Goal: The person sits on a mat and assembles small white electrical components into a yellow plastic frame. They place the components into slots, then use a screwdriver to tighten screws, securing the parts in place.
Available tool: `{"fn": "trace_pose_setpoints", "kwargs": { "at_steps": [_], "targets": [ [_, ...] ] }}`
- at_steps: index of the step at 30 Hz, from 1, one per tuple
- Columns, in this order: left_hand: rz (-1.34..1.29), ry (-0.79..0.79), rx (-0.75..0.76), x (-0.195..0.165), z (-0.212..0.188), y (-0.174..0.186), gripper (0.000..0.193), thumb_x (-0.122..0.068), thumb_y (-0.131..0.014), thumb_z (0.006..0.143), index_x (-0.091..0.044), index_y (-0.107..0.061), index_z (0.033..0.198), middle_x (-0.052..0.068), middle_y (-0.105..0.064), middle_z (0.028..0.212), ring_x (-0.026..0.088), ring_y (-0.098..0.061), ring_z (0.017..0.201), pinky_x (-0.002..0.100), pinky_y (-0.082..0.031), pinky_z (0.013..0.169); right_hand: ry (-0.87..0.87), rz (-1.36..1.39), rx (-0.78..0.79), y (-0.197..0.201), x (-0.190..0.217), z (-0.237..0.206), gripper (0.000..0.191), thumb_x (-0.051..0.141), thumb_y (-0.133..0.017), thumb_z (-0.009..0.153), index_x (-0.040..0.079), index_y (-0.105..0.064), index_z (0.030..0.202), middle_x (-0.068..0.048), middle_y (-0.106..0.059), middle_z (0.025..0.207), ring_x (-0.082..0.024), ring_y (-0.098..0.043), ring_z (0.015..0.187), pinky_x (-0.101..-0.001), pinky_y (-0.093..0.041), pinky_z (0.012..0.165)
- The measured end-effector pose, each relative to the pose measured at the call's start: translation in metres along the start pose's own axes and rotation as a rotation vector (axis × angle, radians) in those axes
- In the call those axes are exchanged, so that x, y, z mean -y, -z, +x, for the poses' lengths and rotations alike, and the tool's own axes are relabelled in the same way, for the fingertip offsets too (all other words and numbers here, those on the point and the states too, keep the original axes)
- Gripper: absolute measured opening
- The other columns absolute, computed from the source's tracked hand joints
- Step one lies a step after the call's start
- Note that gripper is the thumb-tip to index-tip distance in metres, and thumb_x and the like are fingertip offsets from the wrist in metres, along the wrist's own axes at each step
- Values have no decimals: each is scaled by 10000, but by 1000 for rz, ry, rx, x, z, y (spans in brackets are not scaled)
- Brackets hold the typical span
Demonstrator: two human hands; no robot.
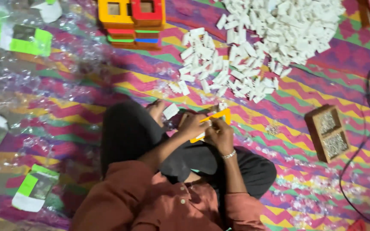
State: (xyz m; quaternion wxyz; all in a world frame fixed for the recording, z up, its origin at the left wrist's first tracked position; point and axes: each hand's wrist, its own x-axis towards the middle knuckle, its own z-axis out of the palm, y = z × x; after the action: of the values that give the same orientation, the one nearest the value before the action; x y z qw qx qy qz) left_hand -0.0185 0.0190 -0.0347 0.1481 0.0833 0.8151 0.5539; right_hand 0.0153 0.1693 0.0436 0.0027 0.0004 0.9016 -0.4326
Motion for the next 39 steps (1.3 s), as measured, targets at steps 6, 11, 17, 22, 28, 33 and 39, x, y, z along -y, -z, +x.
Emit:
{"fn": "trace_pose_setpoints", "kwargs": {
  "at_steps": [6, 11, 17, 22, 28, 33, 39],
  "targets": [
    [135, 55, -81, -1, 3, 5, 276, -328, -667, 878, -86, -775, 953, 189, -737, 871, 372, -715, 856, 463, -546, 802, 220, -50, -108, 6, 3, 2, 128, 85, -731, 886, 30, -740, 1002, -154, -726, 903, -303, -719, 789, -367, -564, 703],
    [106, 22, -88, -12, -1, 13, 282, -332, -665, 894, -71, -761, 944, 177, -738, 858, 364, -726, 837, 458, -554, 786, 108, -121, -119, 3, -8, 3, 138, 120, -740, 865, 23, -748, 962, -165, -712, 837, -325, -711, 736, -398, -558, 675],
    [251, -127, -129, -27, -10, 17, 257, -306, -718, 844, -70, -765, 933, 196, -717, 754, 416, -691, 768, 511, -505, 764, 50, -35, -94, 3, -16, 3, 133, 141, -735, 890, 23, -745, 949, -154, -735, 819, -283, -722, 708, -368, -556, 654],
    [247, -141, -111, -32, -11, 19, 233, -286, -718, 844, -79, -753, 944, 170, -714, 736, 387, -701, 738, 496, -511, 790, -124, 157, -12, 8, -11, 4, 140, 137, -722, 886, 9, -727, 942, -119, -736, 744, -183, -717, 649, -322, -557, 621],
    [274, -194, -126, -34, -13, 19, 207, -246, -733, 840, -79, -750, 961, 160, -723, 765, 392, -697, 764, 506, -500, 787, -84, 86, -28, 10, -6, 4, 152, 132, -724, 882, 5, -736, 965, -119, -725, 743, -177, -695, 622, -324, -534, 599],
    [309, -217, -157, -38, -15, 20, 198, -244, -741, 848, -86, -749, 966, 151, -725, 752, 394, -687, 785, 514, -480, 822, -47, 1, -59, 11, -2, 4, 175, 175, -749, 890, 30, -755, 988, -131, -717, 757, -218, -677, 594, -346, -516, 572],
    [330, -274, -208, -32, -16, 18, 202, -253, -761, 838, -98, -745, 966, 130, -734, 780, 381, -684, 802, 493, -482, 816, -89, -21, -27, 13, 1, 4, 208, 224, -776, 859, 28, -733, 916, -138, -692, 736, -259, -672, 607, -377, -504, 563]
  ]
}}
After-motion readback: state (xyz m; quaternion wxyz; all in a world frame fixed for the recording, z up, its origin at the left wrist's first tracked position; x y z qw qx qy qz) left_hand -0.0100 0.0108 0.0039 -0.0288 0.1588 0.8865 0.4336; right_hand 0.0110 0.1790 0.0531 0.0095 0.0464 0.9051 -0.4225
